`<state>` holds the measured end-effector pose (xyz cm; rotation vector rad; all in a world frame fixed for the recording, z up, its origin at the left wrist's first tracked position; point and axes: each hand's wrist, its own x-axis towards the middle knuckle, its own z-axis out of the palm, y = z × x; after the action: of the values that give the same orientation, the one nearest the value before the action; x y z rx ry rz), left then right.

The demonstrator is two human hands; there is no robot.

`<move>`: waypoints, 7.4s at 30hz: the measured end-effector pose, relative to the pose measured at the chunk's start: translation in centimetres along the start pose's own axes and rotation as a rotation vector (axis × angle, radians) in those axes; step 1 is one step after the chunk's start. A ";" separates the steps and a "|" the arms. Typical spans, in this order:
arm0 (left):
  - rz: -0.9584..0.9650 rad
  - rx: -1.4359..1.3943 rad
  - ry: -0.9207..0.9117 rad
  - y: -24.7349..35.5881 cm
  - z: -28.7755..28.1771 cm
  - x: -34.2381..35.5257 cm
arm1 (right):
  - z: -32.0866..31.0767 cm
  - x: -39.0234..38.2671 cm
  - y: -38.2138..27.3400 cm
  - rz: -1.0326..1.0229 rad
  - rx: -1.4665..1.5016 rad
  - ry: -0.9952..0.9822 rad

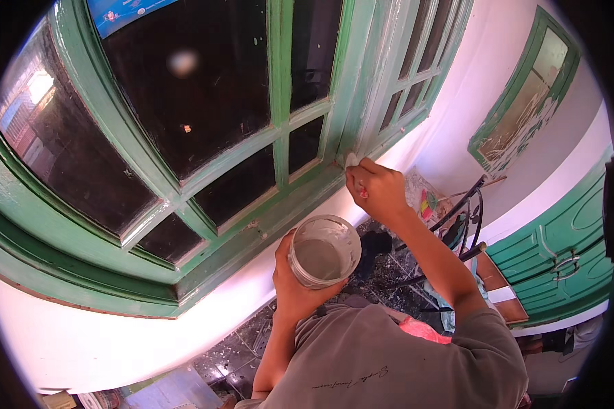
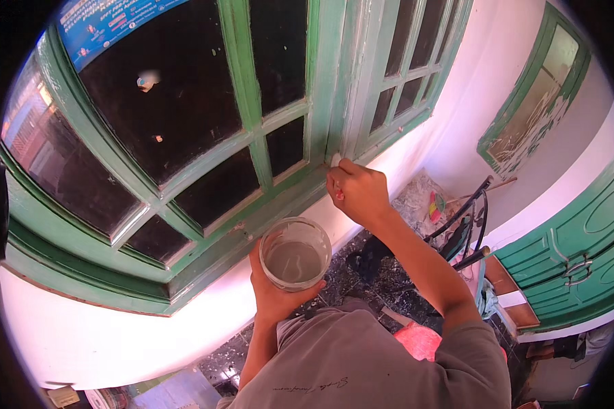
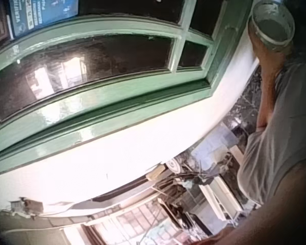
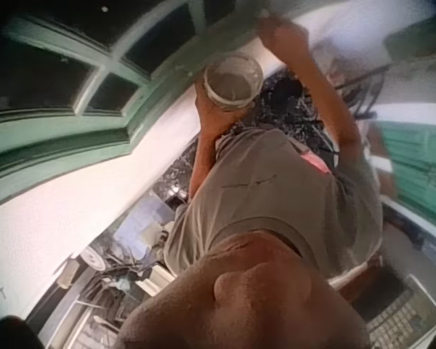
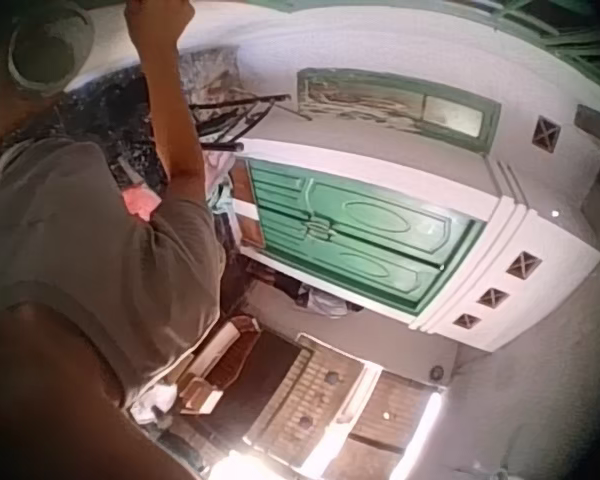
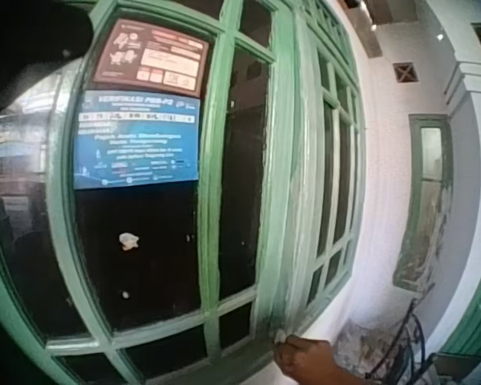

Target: The person paints a green wooden window frame with light-colored paint using a paintbrush.

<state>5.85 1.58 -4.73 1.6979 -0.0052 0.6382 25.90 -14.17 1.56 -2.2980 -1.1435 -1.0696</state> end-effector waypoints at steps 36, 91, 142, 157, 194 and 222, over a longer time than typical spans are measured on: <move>-0.016 0.069 0.017 1.3 -0.6 -0.1 | 2.2 -1.7 0.3 0.092 0.026 0.014; 0.025 -0.013 0.056 0.4 -0.1 0.6 | -2.7 3.5 0.1 -0.157 -0.173 -0.023; 0.043 -0.008 0.105 0.1 -0.3 1.0 | -15.3 23.2 4.0 0.152 0.030 -0.105; 0.031 0.033 0.104 -0.4 0.0 1.1 | -28.7 36.7 2.6 -0.080 -0.025 0.442; 0.027 0.110 0.059 -1.8 3.4 1.1 | -32.8 40.5 4.3 0.009 0.140 0.217; 0.030 0.031 0.098 -1.4 4.0 1.2 | -32.0 38.0 3.2 -0.091 0.131 0.286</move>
<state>8.93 -1.33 -5.83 1.6969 0.0491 0.7468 28.09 -15.42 51.31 -1.9349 -1.1720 -1.2691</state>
